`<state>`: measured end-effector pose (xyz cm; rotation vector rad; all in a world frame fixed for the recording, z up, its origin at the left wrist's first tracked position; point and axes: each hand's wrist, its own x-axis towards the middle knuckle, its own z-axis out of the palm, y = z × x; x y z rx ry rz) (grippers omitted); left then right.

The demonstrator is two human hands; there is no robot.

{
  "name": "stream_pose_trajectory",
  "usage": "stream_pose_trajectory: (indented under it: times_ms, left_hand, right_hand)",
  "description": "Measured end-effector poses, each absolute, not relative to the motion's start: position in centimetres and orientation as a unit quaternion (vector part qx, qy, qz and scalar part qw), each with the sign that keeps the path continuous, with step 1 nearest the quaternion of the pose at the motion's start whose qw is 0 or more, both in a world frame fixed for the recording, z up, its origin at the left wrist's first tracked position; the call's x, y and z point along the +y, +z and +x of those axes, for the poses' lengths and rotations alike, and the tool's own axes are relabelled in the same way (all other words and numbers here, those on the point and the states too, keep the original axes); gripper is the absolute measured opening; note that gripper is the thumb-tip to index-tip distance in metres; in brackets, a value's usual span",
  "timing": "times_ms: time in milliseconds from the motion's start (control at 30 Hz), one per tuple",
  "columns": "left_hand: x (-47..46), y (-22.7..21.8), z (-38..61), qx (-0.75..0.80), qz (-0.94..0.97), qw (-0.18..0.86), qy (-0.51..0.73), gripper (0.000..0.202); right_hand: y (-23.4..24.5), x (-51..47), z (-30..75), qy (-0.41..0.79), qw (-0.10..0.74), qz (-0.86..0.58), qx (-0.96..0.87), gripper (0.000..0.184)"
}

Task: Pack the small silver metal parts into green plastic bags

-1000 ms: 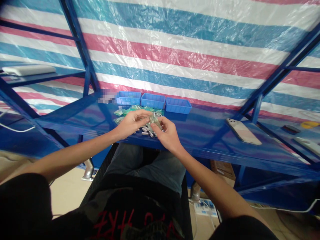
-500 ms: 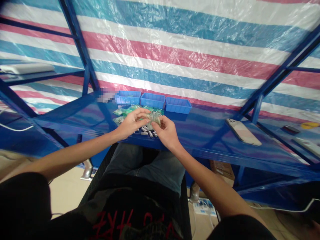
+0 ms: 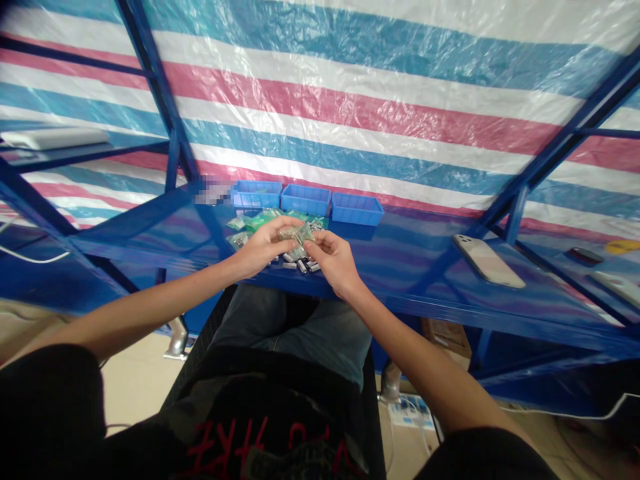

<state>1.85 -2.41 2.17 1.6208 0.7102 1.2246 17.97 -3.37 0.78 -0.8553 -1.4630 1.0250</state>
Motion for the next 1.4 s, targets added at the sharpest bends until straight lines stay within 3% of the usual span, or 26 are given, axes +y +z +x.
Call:
stream_pose_trajectory:
  times_ms: [300,533,933,1233,1400]
  left_hand:
    - [-2.7,2.6,2.0,0.298,0.653,0.445,0.535,0.028]
    - [-2.9,2.5,1.4,0.302,0.745,0.336,0.491,0.05]
    - [-3.3,3.2,2.2,0.288,0.617,0.522,0.513,0.041]
    - [-2.5,2.6,1.7,0.271,0.6,0.549,0.515,0.048]
    - [-2.2,2.5,1.4,0.28,0.654,0.54,0.45,0.031]
  right_hand:
    - [0.8,-4.4,17.1,0.446,0.508,-0.381,-0.631,0.029]
    - [0.9,-4.8,16.9,0.407,0.496,-0.405,-0.652,0.022]
    - [0.9,-5.0,16.7,0.444,0.498,-0.376,-0.643,0.02]
    - [0.9,-4.8,17.2,0.414,0.48,-0.396,-0.664,0.022]
    - [0.8,-4.4,17.5,0.417,0.499,-0.385,-0.655,0.025]
